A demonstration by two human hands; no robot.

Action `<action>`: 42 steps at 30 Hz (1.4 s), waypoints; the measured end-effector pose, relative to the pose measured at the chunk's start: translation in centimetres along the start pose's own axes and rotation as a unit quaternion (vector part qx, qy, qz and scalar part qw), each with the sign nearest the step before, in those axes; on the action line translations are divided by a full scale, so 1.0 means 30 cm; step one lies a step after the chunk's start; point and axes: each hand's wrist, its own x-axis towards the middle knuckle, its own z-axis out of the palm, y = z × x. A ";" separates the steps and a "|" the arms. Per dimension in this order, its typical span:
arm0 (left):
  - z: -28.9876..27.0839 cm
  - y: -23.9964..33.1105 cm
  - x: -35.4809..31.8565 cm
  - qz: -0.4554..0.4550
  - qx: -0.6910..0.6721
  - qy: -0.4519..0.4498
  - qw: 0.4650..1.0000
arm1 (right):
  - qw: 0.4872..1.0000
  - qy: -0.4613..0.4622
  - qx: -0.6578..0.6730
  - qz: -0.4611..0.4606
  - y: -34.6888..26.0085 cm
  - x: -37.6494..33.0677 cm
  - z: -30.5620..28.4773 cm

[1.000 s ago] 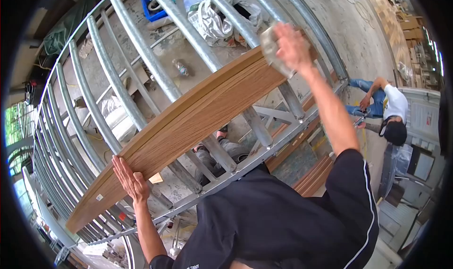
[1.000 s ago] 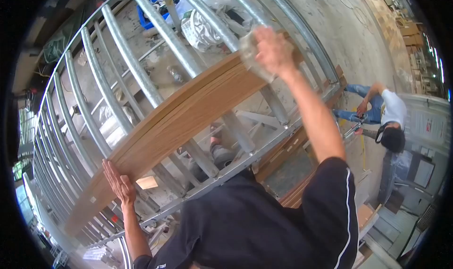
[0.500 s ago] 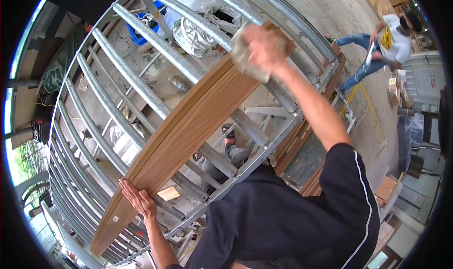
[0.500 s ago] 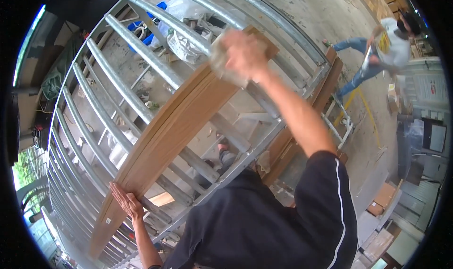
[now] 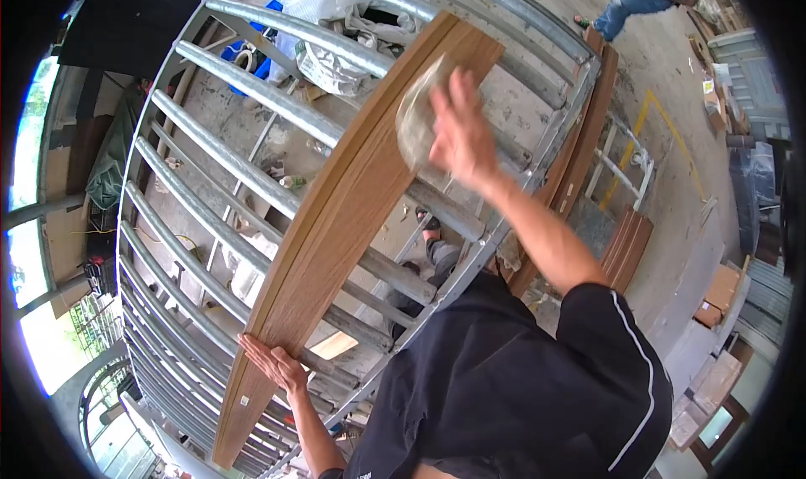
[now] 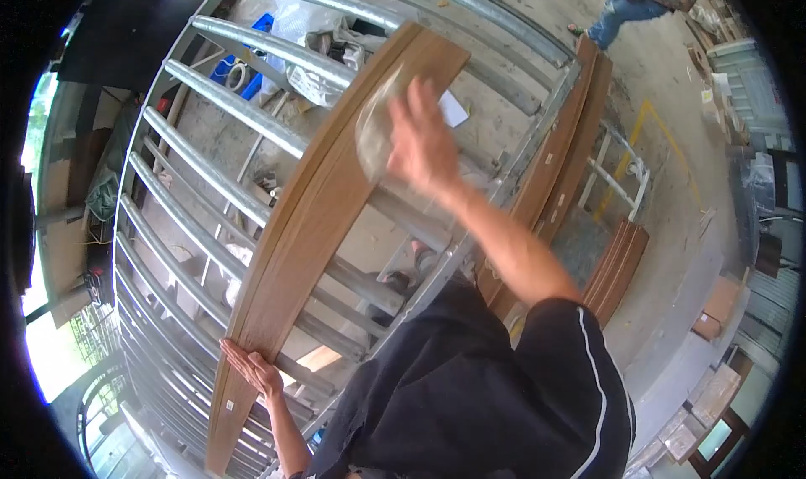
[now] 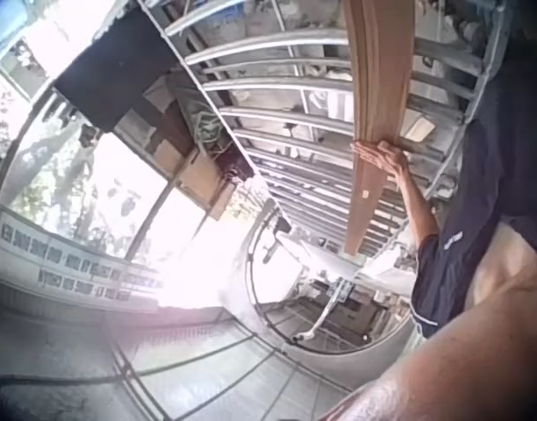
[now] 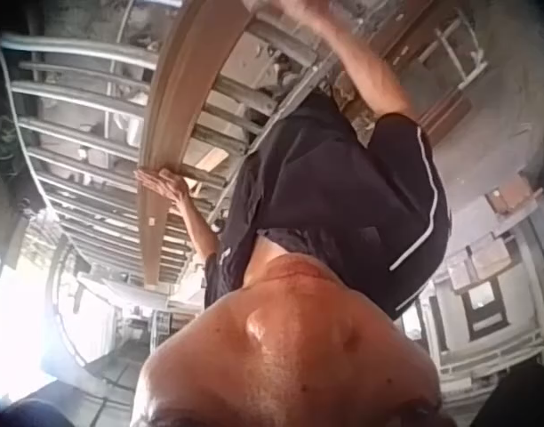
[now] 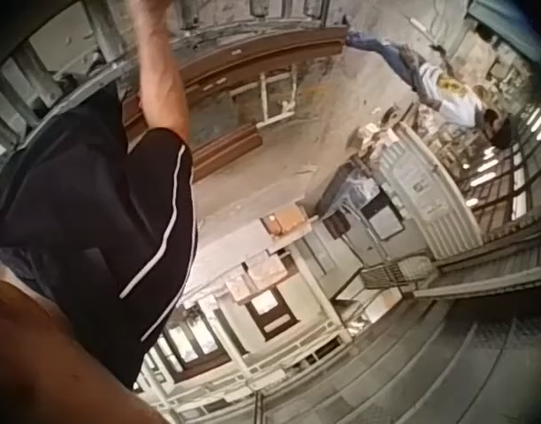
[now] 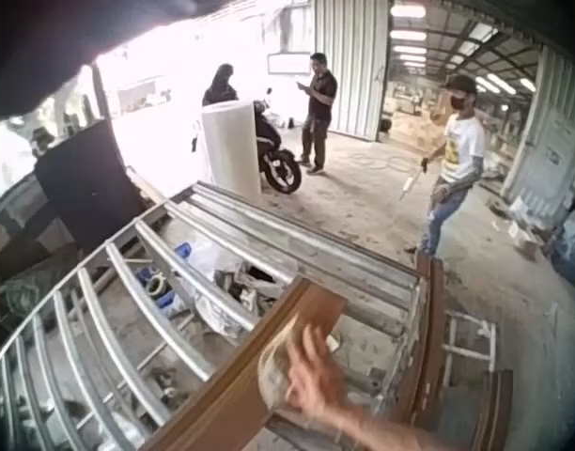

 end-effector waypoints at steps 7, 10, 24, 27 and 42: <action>0.015 0.036 0.006 -0.009 -0.016 0.004 1.000 | 0.991 0.122 -0.045 0.036 -0.010 0.057 0.048; 0.016 0.020 0.004 -0.007 -0.015 0.000 1.000 | 0.995 0.056 -0.034 0.073 -0.074 0.020 0.036; 0.045 0.962 0.512 0.368 -0.177 -0.027 0.912 | 0.937 0.114 0.247 0.221 0.018 -0.136 -0.084; 0.103 1.249 0.662 0.501 -0.192 -0.032 0.843 | 0.919 0.162 0.230 0.275 0.214 -0.057 -0.175; 0.315 1.704 0.971 0.471 -0.233 -0.041 0.850 | 0.700 0.124 0.611 0.349 0.411 0.075 -0.047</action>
